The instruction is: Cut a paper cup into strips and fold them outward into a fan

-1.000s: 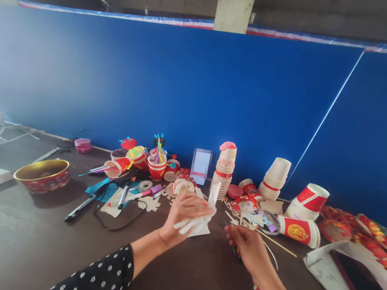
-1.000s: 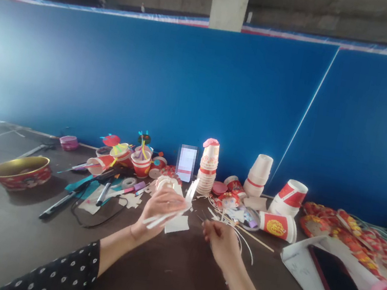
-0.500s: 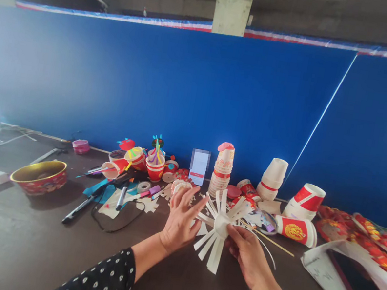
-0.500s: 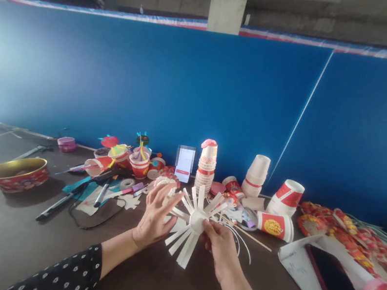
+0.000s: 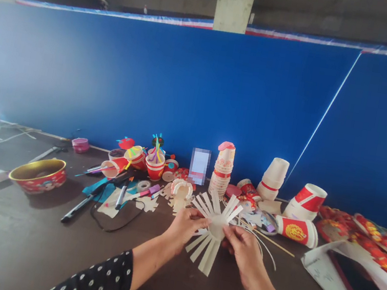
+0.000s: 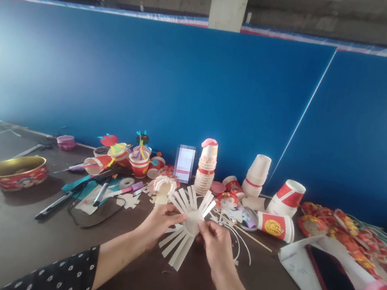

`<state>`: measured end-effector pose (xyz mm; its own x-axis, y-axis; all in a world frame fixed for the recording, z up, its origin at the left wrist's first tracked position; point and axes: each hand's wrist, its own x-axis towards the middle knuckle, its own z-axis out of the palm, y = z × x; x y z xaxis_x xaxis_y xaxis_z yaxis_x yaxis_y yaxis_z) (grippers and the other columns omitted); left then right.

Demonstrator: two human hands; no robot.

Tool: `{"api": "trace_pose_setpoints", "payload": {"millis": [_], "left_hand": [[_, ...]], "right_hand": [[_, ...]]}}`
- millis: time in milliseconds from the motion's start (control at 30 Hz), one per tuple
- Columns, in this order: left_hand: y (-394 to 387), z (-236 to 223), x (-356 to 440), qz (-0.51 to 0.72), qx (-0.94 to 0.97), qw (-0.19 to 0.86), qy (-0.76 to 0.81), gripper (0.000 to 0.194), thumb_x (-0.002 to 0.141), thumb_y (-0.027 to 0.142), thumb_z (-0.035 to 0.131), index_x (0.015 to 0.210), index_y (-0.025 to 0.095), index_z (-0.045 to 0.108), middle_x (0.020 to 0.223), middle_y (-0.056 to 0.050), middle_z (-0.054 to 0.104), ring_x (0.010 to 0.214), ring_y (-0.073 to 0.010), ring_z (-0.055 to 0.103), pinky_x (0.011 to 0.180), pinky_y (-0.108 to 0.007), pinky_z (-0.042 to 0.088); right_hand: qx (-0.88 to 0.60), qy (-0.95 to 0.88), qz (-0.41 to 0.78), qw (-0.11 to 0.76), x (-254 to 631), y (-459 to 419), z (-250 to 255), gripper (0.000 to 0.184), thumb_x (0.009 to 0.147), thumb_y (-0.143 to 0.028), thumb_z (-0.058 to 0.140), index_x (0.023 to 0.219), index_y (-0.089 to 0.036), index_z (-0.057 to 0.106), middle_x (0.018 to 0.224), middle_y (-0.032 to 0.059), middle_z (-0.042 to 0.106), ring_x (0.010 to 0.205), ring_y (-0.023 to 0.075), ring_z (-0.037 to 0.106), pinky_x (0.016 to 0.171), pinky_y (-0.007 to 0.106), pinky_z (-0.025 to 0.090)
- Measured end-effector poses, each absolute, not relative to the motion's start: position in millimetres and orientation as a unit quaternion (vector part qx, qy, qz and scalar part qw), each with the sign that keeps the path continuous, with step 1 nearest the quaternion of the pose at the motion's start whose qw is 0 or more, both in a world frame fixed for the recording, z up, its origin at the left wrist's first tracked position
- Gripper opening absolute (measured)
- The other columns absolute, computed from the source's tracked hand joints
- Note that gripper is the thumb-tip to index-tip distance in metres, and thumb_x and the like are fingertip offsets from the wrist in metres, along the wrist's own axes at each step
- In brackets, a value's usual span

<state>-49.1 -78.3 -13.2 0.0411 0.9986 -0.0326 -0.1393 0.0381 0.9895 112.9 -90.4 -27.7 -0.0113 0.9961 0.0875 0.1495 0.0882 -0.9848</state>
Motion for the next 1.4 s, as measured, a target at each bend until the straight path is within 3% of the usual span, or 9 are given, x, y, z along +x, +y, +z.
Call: {"api": "trace_pose_setpoints", "payload": {"millis": [100,267,367,467,567,767,1033,1233,1400], "left_hand": [[-72.9,-16.6,-53.5,0.548,0.441,0.533,0.470,0.018,0.056,0.022,0.074,0.060,0.010,0.061,0.055,-0.002,0.059,0.051,-0.0112,0.052,0.054,-0.023,0.038],[-68.1,-18.7,-57.4,0.625,0.330,0.582,0.402,0.043,0.058,0.024,0.076,0.095,0.013,0.057,0.076,-0.005,0.064,0.059,-0.0142,0.060,0.058,-0.026,0.045],[-71.5,-14.7,-55.5,0.616,0.288,0.631,0.374,0.051,0.059,0.022,0.077,0.102,0.013,0.051,0.082,-0.007,0.065,0.062,-0.0138,0.061,0.062,-0.026,0.047],[-76.6,-10.6,-52.2,0.568,0.286,0.695,0.336,0.052,0.056,0.020,0.078,0.100,0.014,0.052,0.078,-0.006,0.066,0.061,-0.0148,0.062,0.064,-0.028,0.048],[-79.6,-9.5,-49.7,0.520,0.304,0.737,0.307,0.044,0.050,0.017,0.080,0.086,0.012,0.057,0.071,-0.005,0.066,0.063,-0.0180,0.063,0.067,-0.031,0.049],[-79.6,-12.3,-49.7,0.558,0.295,0.687,0.361,0.035,0.045,0.010,0.079,0.066,0.014,0.052,0.055,-0.001,0.061,0.050,-0.0137,0.058,0.056,-0.027,0.047],[-79.5,-16.5,-47.0,0.573,0.316,0.649,0.388,0.033,0.046,0.009,0.075,0.065,0.016,0.049,0.050,0.002,0.058,0.046,-0.0120,0.055,0.049,-0.024,0.042],[-82.4,-16.5,-44.7,0.571,0.306,0.673,0.357,0.037,0.046,0.009,0.073,0.068,0.018,0.044,0.047,0.005,0.054,0.044,-0.0120,0.052,0.048,-0.024,0.041],[-82.3,-13.6,-47.4,0.557,0.305,0.682,0.363,0.050,0.048,0.013,0.077,0.088,0.017,0.048,0.064,-0.001,0.063,0.056,-0.0158,0.060,0.057,-0.028,0.047]], "right_hand": [[-0.518,-0.558,0.445,0.472,113.5,-90.5,-27.8,0.035,0.071,-0.050,0.059,0.060,-0.016,0.060,0.049,-0.0020,0.055,0.045,0.0107,0.039,0.047,0.024,0.027],[-0.525,-0.513,0.458,0.502,114.1,-90.6,-23.0,0.033,0.066,-0.049,0.062,0.058,-0.017,0.061,0.048,-0.0017,0.053,0.046,0.0117,0.041,0.046,0.025,0.027],[-0.522,-0.498,0.458,0.519,113.9,-91.4,-19.8,0.032,0.065,-0.048,0.064,0.057,-0.017,0.061,0.048,-0.0011,0.053,0.046,0.0119,0.040,0.046,0.025,0.027],[-0.518,-0.517,0.440,0.521,113.2,-92.4,-19.7,0.034,0.066,-0.049,0.063,0.056,-0.018,0.059,0.048,-0.0013,0.051,0.045,0.0113,0.037,0.046,0.025,0.026],[-0.519,-0.551,0.406,0.513,112.3,-92.8,-22.8,0.036,0.069,-0.051,0.059,0.056,-0.018,0.057,0.049,-0.0023,0.049,0.047,0.0112,0.036,0.046,0.025,0.025],[-0.527,-0.593,0.359,0.492,112.6,-91.0,-30.1,0.035,0.073,-0.050,0.057,0.057,-0.019,0.057,0.050,-0.0041,0.045,0.048,0.0110,0.036,0.049,0.024,0.028],[-0.521,-0.585,0.393,0.482,112.9,-90.4,-32.4,0.033,0.072,-0.050,0.058,0.062,-0.019,0.059,0.053,-0.0031,0.052,0.051,0.0129,0.043,0.050,0.024,0.032],[-0.502,-0.525,0.483,0.490,113.6,-88.6,-36.5,0.033,0.069,-0.050,0.062,0.059,-0.018,0.060,0.053,-0.0014,0.056,0.053,0.0140,0.048,0.052,0.025,0.034],[-0.514,-0.505,0.483,0.498,114.6,-89.3,-33.2,0.034,0.069,-0.049,0.063,0.061,-0.016,0.061,0.053,-0.0012,0.053,0.051,0.0122,0.046,0.050,0.024,0.032]]}}
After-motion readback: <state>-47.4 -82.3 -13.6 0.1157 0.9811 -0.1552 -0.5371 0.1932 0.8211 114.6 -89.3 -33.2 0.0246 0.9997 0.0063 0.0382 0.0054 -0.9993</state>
